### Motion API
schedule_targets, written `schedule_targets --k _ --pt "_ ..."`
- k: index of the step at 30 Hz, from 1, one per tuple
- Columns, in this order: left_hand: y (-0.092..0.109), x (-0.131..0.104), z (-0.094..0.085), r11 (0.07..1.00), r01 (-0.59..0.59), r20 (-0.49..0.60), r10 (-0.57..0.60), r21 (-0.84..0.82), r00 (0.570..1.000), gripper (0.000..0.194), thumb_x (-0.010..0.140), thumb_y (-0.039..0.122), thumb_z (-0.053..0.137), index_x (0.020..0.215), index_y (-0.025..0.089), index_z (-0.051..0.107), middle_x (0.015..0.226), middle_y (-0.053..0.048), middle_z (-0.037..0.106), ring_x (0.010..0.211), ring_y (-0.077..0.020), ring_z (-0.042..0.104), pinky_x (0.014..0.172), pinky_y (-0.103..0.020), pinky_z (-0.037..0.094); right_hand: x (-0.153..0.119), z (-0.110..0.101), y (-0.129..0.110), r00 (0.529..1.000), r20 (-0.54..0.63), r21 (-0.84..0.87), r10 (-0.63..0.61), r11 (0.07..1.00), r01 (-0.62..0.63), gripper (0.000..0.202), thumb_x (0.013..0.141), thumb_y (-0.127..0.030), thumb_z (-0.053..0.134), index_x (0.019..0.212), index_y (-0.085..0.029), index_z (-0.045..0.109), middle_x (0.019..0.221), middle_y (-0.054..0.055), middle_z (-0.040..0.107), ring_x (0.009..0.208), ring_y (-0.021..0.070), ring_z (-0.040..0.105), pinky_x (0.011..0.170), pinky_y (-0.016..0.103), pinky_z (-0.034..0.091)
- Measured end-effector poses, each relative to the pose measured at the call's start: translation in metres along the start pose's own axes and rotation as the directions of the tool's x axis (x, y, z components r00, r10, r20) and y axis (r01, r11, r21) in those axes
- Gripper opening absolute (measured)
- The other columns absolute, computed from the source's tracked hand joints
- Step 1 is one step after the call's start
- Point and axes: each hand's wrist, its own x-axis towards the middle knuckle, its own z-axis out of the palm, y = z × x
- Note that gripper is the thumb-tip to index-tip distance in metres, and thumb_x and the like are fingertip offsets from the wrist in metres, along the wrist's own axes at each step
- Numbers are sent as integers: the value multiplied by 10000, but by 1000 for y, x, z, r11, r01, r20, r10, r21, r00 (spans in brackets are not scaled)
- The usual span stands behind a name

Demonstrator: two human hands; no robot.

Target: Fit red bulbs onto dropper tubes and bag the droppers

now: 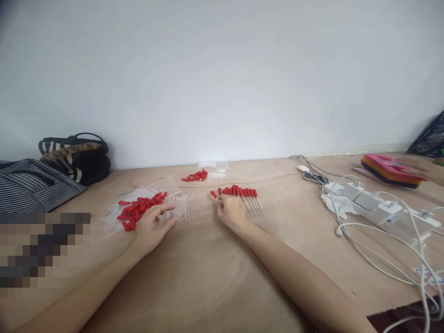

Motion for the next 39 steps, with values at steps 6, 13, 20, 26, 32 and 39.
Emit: schedule_targets --k 6,13,20,26,32,39 --pt "-25 16 -25 940 2 21 -10 342 1000 217 686 338 568 818 187 651 870 -69 611 854 -253 523 805 -372 382 24 14 -13 991 10 -121 135 984 -132 260 822 -218 388 829 -111 624 842 139 649 820 227 586 715 310 343" --pt "-38 25 -38 880 86 77 -138 467 987 257 693 374 568 844 188 662 855 -85 639 877 -269 525 818 -382 370 24 12 -17 986 6 -178 164 971 -161 236 783 -191 412 876 -106 612 957 162 615 913 252 544 810 382 274" --pt "-41 23 -41 784 137 -1 -172 606 985 317 711 397 546 914 182 660 898 -101 594 902 -312 487 769 -379 376 35 13 -44 970 120 -123 212 973 -198 239 767 -248 437 851 -126 624 896 139 637 871 233 575 781 368 309" --pt "-39 23 -35 748 145 -8 -184 648 983 329 697 462 533 867 217 674 932 -103 582 919 -310 460 749 -380 362 49 16 -53 922 260 -86 288 958 -275 231 697 -221 522 884 -134 626 946 145 633 883 238 587 766 359 354" --pt "-36 27 -29 702 125 -39 -136 701 990 297 715 428 505 793 211 693 884 -101 579 894 -295 458 745 -384 328 51 11 -53 893 313 -65 323 945 -319 251 661 -200 555 894 -129 617 967 141 627 908 251 581 763 359 385" --pt "-28 27 -37 684 130 -139 -42 718 989 281 709 343 485 768 161 692 836 -113 571 872 -303 461 714 -395 335 36 -8 -38 947 243 25 210 975 -222 222 773 -284 458 781 -125 612 840 133 643 825 240 590 703 324 398"
